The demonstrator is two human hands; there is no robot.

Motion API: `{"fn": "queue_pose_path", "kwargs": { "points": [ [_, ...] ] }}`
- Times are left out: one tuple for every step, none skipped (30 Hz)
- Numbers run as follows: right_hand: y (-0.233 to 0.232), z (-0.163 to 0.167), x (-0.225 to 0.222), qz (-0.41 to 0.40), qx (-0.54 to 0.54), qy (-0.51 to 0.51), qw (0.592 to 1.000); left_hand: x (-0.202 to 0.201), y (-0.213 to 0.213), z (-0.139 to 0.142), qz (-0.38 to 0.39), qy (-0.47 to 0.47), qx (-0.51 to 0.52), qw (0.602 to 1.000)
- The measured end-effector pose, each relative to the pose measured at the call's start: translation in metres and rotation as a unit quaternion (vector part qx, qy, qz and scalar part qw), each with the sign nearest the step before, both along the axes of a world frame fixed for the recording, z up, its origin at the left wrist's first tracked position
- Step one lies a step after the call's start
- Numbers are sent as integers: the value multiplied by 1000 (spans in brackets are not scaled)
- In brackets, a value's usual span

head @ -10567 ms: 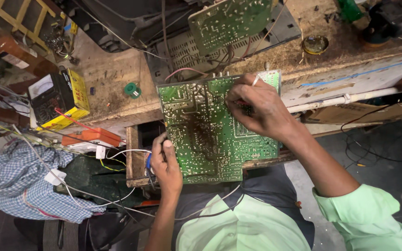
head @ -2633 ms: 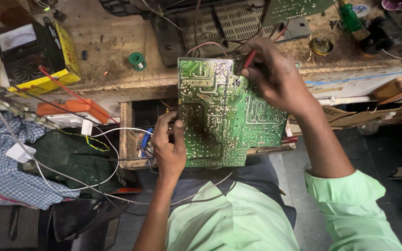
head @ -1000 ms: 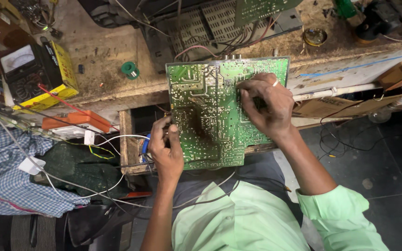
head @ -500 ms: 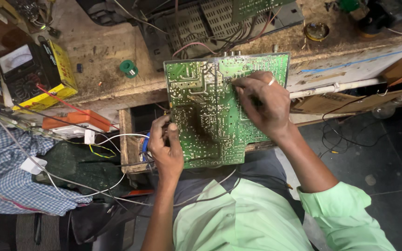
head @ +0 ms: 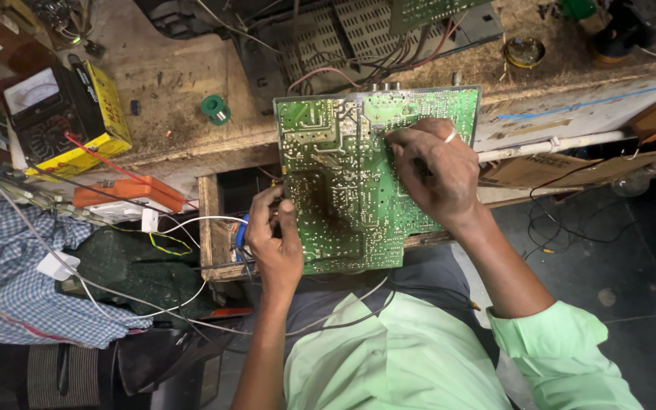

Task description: The person holds a green circuit board against the workbench and solders components on it, holding a soldering iron in one hand and a spool of solder wire in the other. They reposition the board, continue soldering, then use pliers to work on the board and touch its components by hand.

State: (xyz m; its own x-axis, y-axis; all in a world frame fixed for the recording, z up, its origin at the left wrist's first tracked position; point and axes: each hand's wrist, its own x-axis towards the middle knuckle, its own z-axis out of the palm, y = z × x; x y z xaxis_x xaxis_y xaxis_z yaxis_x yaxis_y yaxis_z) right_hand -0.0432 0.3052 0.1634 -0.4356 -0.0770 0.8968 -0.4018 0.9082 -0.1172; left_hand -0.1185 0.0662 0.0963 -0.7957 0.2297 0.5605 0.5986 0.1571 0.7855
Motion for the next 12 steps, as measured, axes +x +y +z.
{"fn": "queue_pose_path", "kwargs": {
  "points": [
    [0, 0, -1, 5, 1, -7, 1000, -1, 0, 0, 3, -1, 0, 1000],
    [1, 0, -2, 9, 2, -16, 1000, 0, 1, 0, 5, -4, 0, 1000],
    [1, -2, -1, 13, 1, -26, 1000, 1, 0, -1, 6, -7, -2, 1000],
    [1, -3, -2, 16, 2, -15, 1000, 2, 0, -1, 9, -18, -5, 1000],
    [1, -4, -4, 19, 5, -3, 1000, 2, 0, -1, 12, -28, -7, 1000],
    [1, -4, -6, 23, 8, 10, 1000, 1, 0, 0, 16, -36, -8, 999],
    [2, -3, -4, 12, -9, 3, 1000, 0, 1, 0, 10, -27, -2, 1000],
    [1, -2, -1, 2, -27, -4, 1000, 0, 1, 0, 5, -19, 3, 1000],
    [0, -1, 0, -7, -45, -12, 999, 1, 1, 0, 0, -11, 9, 1000],
    [-1, 0, 0, -5, -38, -11, 999, 1, 0, 1, 5, -1, 4, 1000],
    [-1, 1, 0, -4, -33, -11, 999, 0, 0, 0, 9, 10, -1, 1000],
    [-2, 1, 1, -5, -28, -12, 1000, 0, 1, 0, 11, 19, -7, 1000]
  ]
}}
